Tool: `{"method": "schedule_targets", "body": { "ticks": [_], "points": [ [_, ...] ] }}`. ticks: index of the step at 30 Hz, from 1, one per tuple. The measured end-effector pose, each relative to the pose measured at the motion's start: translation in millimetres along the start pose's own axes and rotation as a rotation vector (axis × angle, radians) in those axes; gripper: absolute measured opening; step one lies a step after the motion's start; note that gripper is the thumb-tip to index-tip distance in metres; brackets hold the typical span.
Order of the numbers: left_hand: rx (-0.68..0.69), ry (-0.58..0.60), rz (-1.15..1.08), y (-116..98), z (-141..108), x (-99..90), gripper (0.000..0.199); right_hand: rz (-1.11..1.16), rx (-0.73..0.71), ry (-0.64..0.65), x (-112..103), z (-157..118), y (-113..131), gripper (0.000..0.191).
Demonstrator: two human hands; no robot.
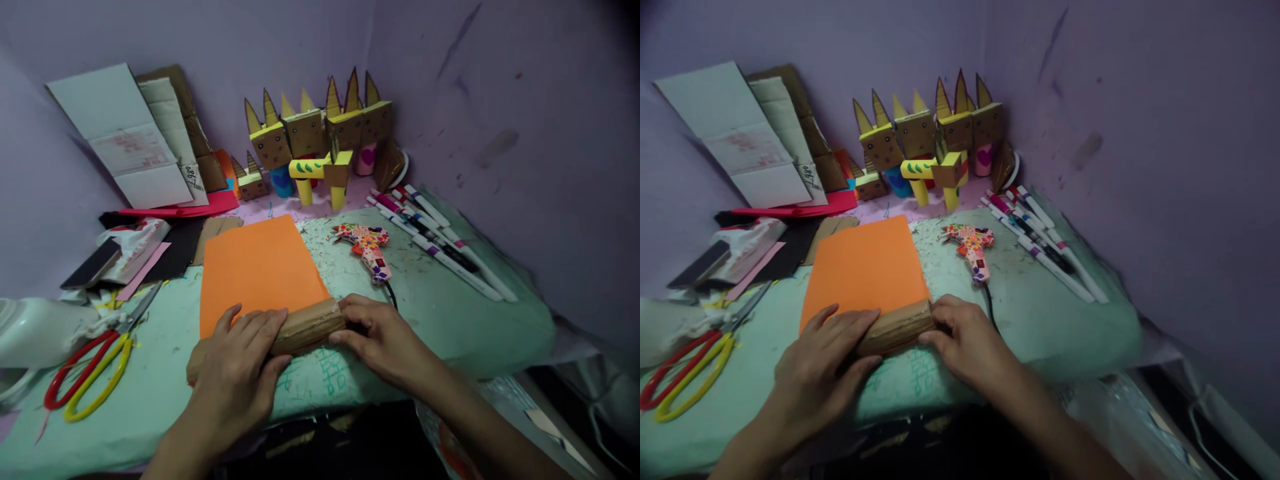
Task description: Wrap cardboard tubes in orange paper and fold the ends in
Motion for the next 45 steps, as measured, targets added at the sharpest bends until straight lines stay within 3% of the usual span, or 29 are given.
{"method": "schedule_targets", "body": {
  "ticks": [6,8,11,13,16,21,24,29,35,39,42,44,45],
  "points": [
    [-0.015,0.005,-0.024,5.0,-0.7,0.0,0.044,-0.076,0.004,-0.061,-10.0,-3.3,4.7,0.009],
    [-0.008,0.009,-0.008,5.1,-0.2,0.0,0.043,-0.129,0.026,-0.202,-26.3,-4.5,3.5,0.010],
    [-0.009,0.003,-0.002,4.7,0.3,0.2,0.042,-0.404,0.096,-0.430,-56.6,0.1,-0.6,0.020],
    [-0.020,-0.005,-0.009,4.4,0.3,0.1,0.041,-0.616,0.171,-0.408,-70.8,10.1,-2.8,0.035],
    [-0.038,-0.020,-0.030,4.0,0.2,-0.3,0.042,-0.796,0.330,-0.259,-75.4,31.9,-3.0,0.050],
    [-0.029,-0.028,-0.032,3.2,0.7,-0.6,0.042,-0.926,0.466,-0.203,-65.2,60.1,-0.8,0.047],
    [-0.027,-0.016,-0.015,3.2,0.9,-0.2,0.041,-0.842,0.460,-0.249,-68.8,63.7,-6.1,0.040],
    [-0.048,0.006,0.008,3.5,0.3,0.3,0.041,-0.049,0.540,-0.422,-79.5,52.4,-12.2,0.030],
    [-0.112,0.057,-0.067,3.1,-1.3,1.1,0.043,0.379,0.406,-0.398,-72.5,4.5,5.8,0.018],
    [-0.133,0.090,-0.124,3.2,-2.1,1.2,0.044,0.098,0.309,-0.208,-66.4,-40.5,4.9,0.027],
    [-0.145,0.099,-0.147,2.9,-1.5,0.2,0.045,-0.033,0.199,-0.108,-52.1,-66.1,-1.9,0.018],
    [-0.167,0.127,-0.168,2.0,-0.8,-0.8,0.046,-0.003,0.189,-0.078,-36.0,-76.9,-5.3,0.024],
    [-0.181,0.143,-0.180,1.3,-0.4,-1.4,0.046,0.015,0.211,-0.141,-27.6,-80.5,-6.0,0.028]
  ]
}}
Point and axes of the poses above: each hand's wrist, its own z-axis towards the middle knuckle, its own x-axis out of the palm, y = z × x, the point moved 1 cm from there along z, towards the middle knuckle, and after that the axes turned 1 degree about -x, right-handed, at the moved point
